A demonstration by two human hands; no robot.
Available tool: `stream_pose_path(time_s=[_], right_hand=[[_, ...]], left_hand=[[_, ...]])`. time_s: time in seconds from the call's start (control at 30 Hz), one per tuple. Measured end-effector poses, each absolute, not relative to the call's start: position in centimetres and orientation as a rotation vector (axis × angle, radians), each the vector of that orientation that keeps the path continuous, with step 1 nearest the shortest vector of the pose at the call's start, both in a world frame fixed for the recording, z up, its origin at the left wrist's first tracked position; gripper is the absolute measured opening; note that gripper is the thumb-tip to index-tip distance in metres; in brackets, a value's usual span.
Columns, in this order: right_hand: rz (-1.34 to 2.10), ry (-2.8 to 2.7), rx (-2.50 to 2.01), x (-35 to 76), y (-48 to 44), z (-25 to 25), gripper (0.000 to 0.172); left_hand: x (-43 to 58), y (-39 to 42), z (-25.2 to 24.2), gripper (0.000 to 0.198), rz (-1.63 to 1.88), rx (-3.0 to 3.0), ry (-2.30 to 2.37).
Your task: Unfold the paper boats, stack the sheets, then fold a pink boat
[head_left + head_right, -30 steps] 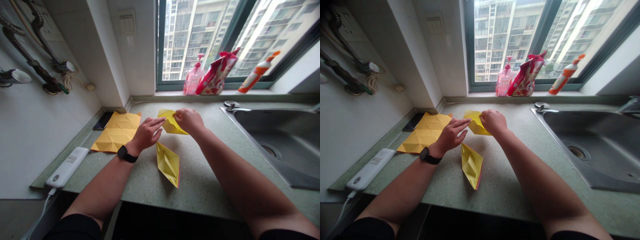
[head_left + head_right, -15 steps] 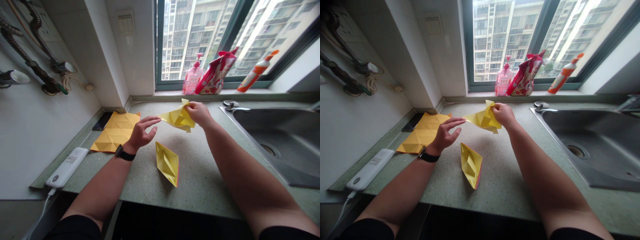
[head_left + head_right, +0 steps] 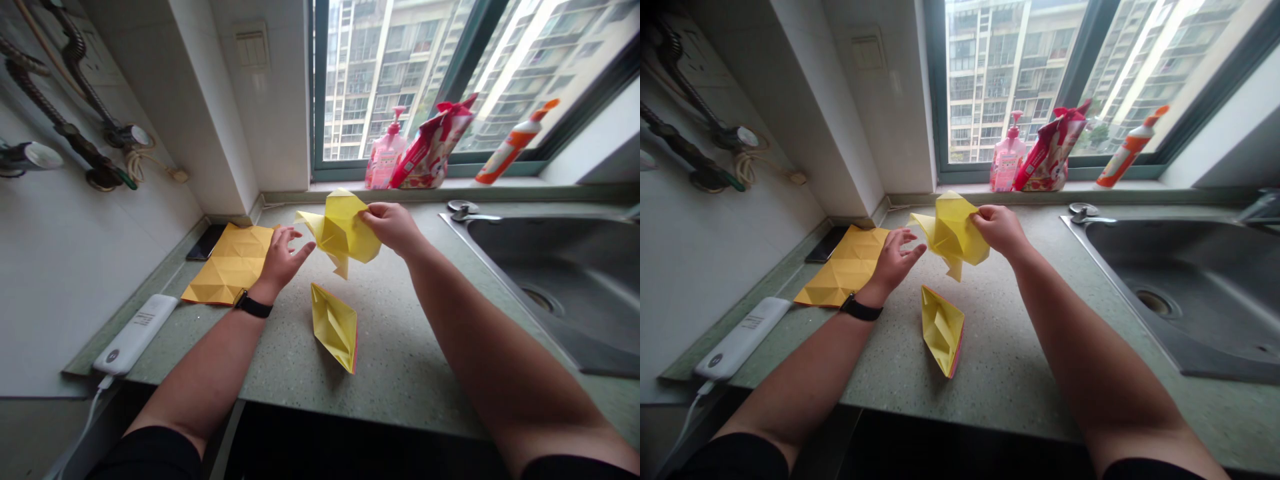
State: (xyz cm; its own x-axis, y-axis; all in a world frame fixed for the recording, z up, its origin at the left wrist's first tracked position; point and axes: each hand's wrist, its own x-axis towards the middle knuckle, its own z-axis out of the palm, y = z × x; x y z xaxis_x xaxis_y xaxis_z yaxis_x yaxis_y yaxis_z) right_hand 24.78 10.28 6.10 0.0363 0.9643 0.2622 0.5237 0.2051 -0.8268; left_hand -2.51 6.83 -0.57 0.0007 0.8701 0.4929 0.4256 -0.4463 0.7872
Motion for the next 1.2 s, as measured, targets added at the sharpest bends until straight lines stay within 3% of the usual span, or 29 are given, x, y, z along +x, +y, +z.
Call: stream_pose_path(time_s=[0.1,0.37,0.47,0.8,1.0,1.2], right_hand=[[0.479,-1.659,-1.439,23.4,9.2,6.4,0.028],[0.403,-1.64,-1.401,22.4,8.1,6.7,0.033],[0.548,-1.547,-1.345,22.8,8.9,6.3,0.031],[1.364,-1.164,-1.032,22.9,10.2,4.3,0.04],[1.469,-1.117,-0.927,20.2,9.2,2.8,0.036],[1.566,-1.128,-0.938,17.3,7.4,1.5,0.031]], left_hand=[[-2.3,7.0,-0.9,0.056,1.374,1.783,1.373],[-1.7,6.9,-1.1,0.047,1.312,1.7,1.164],[-1.6,6.7,-1.1,0.042,1.334,1.603,1.113],[-1.9,6.1,0.4,0.064,1.186,1.11,0.672],[-2.0,6.6,0.0,0.058,1.246,1.146,0.762],[-1.8,5.8,0.5,0.065,1.197,1.164,0.827]])
